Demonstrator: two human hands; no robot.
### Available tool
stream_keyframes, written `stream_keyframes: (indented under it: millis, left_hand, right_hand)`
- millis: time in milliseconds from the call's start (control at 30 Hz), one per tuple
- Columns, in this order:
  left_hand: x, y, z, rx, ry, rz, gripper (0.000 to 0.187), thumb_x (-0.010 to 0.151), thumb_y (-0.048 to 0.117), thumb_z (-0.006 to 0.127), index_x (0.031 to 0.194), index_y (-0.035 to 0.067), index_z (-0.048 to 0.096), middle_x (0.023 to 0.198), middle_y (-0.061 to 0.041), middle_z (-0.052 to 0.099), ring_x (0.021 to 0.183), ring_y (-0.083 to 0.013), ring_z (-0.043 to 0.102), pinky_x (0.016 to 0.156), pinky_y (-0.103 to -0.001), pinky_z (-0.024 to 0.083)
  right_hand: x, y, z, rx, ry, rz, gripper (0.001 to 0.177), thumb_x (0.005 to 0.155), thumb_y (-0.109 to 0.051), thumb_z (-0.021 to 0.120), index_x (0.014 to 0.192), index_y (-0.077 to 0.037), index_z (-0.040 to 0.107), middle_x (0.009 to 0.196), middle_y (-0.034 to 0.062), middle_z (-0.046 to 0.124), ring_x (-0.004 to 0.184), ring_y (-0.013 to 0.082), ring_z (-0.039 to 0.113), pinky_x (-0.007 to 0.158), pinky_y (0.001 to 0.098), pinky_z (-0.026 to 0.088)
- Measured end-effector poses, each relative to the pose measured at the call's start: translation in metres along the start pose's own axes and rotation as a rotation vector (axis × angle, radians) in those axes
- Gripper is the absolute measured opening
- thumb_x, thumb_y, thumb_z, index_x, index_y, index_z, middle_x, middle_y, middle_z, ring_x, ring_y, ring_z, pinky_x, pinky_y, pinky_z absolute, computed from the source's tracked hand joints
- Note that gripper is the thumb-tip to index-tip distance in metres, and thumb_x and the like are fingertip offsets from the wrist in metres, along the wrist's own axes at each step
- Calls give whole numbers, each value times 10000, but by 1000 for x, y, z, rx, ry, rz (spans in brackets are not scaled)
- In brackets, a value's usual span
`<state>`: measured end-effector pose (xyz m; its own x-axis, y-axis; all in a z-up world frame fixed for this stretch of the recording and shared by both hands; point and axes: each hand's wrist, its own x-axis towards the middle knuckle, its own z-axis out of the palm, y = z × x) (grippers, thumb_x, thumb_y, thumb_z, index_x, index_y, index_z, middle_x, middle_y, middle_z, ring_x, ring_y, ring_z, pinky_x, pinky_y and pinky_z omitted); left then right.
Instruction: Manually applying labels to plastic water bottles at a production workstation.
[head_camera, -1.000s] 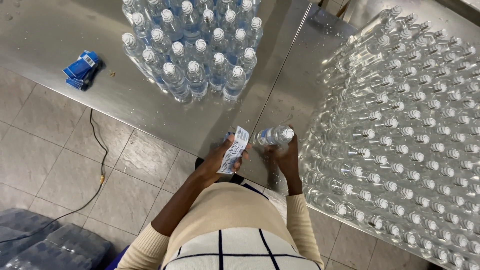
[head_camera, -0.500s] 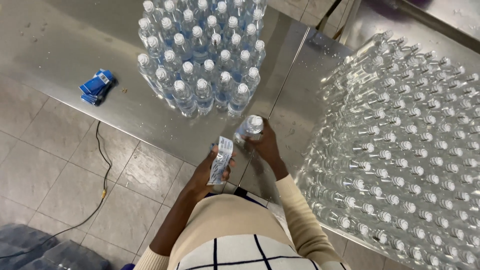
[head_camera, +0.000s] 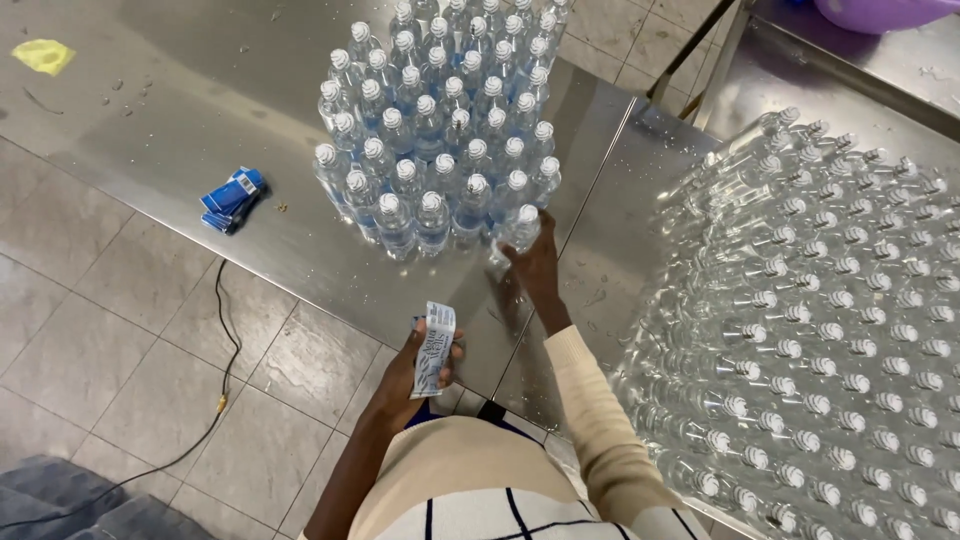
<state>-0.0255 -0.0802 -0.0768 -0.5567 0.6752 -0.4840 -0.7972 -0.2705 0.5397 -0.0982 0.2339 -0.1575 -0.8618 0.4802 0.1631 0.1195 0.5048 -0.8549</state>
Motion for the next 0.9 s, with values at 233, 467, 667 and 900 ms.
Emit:
stream_keyframes:
  millis: [233,467,667,900]
  left_hand:
    - [-8,-2,-10,-48,31,-11,772,1106,658,436,1464,5,638,1074,-128,785,694,-139,722,625,-281,587]
    - [-24,15,10,-6,119,-38,742,1088,626,446,1450,14,657,1045,-114,754,684,-140,648,637,-287,543]
    - [-21,14,6,-7,161,-38,742,1062,610,486,1431,-8,665,1029,-109,705,678,-154,587,608,-286,498]
    - [-20,2,0,24,187,11,775,1065,650,450,1410,-5,679,996,-126,698,666,-181,581,596,-311,488]
  right_hand:
    - [61,38,-26,4,-20,-31,1202,784,-731,913,1621,-157,270,1630,265,450,1537,446,458,1324,490,350]
    - [111,39,-26,28,-179,-57,1121,859,-598,902,1582,-144,175,1622,307,449,1478,500,489,1208,563,448]
    - [129,44,-31,25,-296,-89,1330,766,-734,842,1645,-67,99,1731,300,259,1556,520,385,1226,594,407]
    - [155,76,-170,-331,169,-213,784,853,-114,984,1512,-26,568,1550,203,398,624,221,739,654,366,679]
